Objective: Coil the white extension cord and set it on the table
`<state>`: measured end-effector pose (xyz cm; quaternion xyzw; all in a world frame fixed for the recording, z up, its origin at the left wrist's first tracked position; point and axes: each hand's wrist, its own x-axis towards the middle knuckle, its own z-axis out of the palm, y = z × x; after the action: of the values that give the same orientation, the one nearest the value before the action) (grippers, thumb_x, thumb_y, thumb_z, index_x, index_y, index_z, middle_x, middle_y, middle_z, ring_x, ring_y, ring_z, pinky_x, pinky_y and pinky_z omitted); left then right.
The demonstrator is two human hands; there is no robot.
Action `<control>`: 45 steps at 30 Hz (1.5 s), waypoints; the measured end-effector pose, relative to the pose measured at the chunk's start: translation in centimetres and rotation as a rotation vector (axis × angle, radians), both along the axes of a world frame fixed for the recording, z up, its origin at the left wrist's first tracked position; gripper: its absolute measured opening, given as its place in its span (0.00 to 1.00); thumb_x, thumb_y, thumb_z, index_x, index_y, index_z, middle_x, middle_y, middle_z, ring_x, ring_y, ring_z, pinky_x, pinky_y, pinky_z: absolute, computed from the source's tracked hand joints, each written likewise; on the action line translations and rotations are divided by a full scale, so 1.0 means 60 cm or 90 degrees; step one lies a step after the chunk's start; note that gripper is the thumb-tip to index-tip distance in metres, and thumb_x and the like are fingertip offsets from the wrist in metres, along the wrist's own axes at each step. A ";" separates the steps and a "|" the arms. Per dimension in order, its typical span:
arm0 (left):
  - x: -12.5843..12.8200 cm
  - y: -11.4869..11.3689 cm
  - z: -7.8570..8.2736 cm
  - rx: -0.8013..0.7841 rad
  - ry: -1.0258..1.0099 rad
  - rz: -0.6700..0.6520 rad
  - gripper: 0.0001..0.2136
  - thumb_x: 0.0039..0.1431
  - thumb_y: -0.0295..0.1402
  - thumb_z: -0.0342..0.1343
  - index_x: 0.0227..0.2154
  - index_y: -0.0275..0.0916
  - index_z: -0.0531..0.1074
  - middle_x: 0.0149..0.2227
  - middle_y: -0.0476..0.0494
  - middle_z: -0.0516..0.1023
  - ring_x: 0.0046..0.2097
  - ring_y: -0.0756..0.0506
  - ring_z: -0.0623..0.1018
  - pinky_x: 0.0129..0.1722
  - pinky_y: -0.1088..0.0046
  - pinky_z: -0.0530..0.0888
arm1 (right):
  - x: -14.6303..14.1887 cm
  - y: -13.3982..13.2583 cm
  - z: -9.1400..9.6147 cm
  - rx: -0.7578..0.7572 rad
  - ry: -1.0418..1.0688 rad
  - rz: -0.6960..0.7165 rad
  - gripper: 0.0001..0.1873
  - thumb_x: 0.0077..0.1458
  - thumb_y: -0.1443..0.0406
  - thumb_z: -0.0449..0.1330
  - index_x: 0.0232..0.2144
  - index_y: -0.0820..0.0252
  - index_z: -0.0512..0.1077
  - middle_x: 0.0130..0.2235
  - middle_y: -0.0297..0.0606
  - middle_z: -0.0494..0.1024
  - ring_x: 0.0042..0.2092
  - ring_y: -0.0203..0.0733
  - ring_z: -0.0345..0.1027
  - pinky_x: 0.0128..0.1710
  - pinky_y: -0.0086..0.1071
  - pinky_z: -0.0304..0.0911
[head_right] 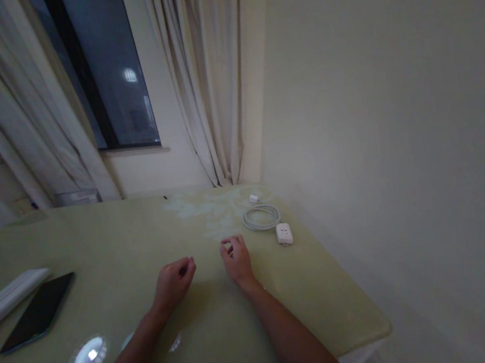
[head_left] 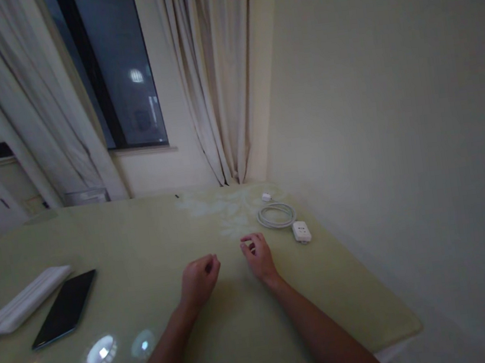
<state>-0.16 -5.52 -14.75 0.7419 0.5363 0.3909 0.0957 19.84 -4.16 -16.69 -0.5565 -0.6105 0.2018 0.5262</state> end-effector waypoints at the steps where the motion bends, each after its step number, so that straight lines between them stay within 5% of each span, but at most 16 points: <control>1: 0.000 0.001 -0.002 -0.005 0.002 0.001 0.21 0.64 0.43 0.45 0.17 0.39 0.60 0.17 0.52 0.59 0.22 0.52 0.57 0.28 0.72 0.53 | 0.003 0.002 0.001 0.003 -0.024 -0.010 0.12 0.60 0.62 0.56 0.43 0.60 0.75 0.46 0.42 0.72 0.38 0.39 0.71 0.40 0.32 0.69; 6: -0.003 0.006 -0.008 -0.017 0.001 -0.011 0.22 0.64 0.45 0.44 0.16 0.40 0.58 0.17 0.52 0.58 0.22 0.52 0.57 0.28 0.71 0.52 | 0.062 0.013 0.023 0.009 -0.267 -0.166 0.25 0.58 0.64 0.59 0.57 0.61 0.71 0.61 0.50 0.70 0.63 0.52 0.61 0.64 0.45 0.54; 10: -0.006 0.007 -0.011 -0.022 -0.007 -0.015 0.22 0.64 0.46 0.43 0.17 0.40 0.56 0.18 0.52 0.57 0.22 0.52 0.56 0.27 0.71 0.53 | 0.143 0.014 0.040 -0.070 -0.349 -0.367 0.28 0.62 0.63 0.55 0.63 0.62 0.66 0.68 0.51 0.63 0.66 0.56 0.56 0.65 0.48 0.47; 12: -0.005 0.007 -0.011 -0.024 -0.005 -0.018 0.22 0.64 0.46 0.43 0.17 0.40 0.56 0.17 0.52 0.56 0.22 0.52 0.56 0.27 0.71 0.52 | 0.167 0.016 0.038 -0.115 -0.386 -0.393 0.29 0.63 0.62 0.54 0.64 0.63 0.65 0.67 0.52 0.64 0.66 0.56 0.56 0.66 0.49 0.45; 18: -0.002 0.006 -0.010 -0.037 0.014 -0.026 0.22 0.62 0.46 0.44 0.16 0.40 0.57 0.17 0.51 0.58 0.22 0.51 0.57 0.27 0.71 0.53 | 0.159 0.032 0.010 -0.214 -0.484 -0.291 0.32 0.63 0.61 0.53 0.68 0.61 0.61 0.69 0.50 0.62 0.70 0.51 0.50 0.68 0.53 0.37; 23: 0.000 0.005 -0.010 -0.043 0.020 -0.033 0.22 0.63 0.47 0.43 0.17 0.40 0.57 0.18 0.52 0.58 0.22 0.51 0.56 0.28 0.71 0.53 | 0.148 0.034 0.013 -0.225 -0.501 -0.274 0.32 0.64 0.57 0.54 0.68 0.59 0.61 0.65 0.52 0.68 0.66 0.54 0.54 0.66 0.55 0.39; 33: 0.005 0.002 -0.010 -0.036 0.043 -0.057 0.22 0.64 0.47 0.43 0.17 0.40 0.57 0.18 0.51 0.59 0.23 0.51 0.57 0.28 0.71 0.52 | 0.141 0.030 0.019 -0.214 -0.488 -0.288 0.19 0.63 0.55 0.59 0.54 0.50 0.74 0.61 0.47 0.69 0.61 0.55 0.58 0.61 0.50 0.46; 40: 0.006 0.005 -0.007 -0.081 0.102 -0.006 0.22 0.67 0.45 0.42 0.20 0.40 0.63 0.21 0.49 0.66 0.25 0.49 0.63 0.29 0.71 0.54 | 0.126 0.011 0.022 -0.212 -0.439 -0.128 0.12 0.65 0.58 0.58 0.48 0.51 0.76 0.54 0.41 0.73 0.57 0.47 0.64 0.58 0.47 0.49; 45: 0.007 0.008 -0.007 -0.100 0.159 0.066 0.21 0.71 0.42 0.40 0.32 0.39 0.74 0.35 0.39 0.78 0.37 0.43 0.75 0.37 0.69 0.65 | 0.062 -0.024 0.030 -0.158 -0.448 0.012 0.13 0.63 0.55 0.62 0.47 0.50 0.78 0.51 0.41 0.74 0.55 0.49 0.64 0.54 0.44 0.52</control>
<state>0.24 -5.05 -15.20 0.7464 0.6103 0.2571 0.0656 23.54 -5.61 -14.91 -0.6457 -0.7301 0.0751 0.2109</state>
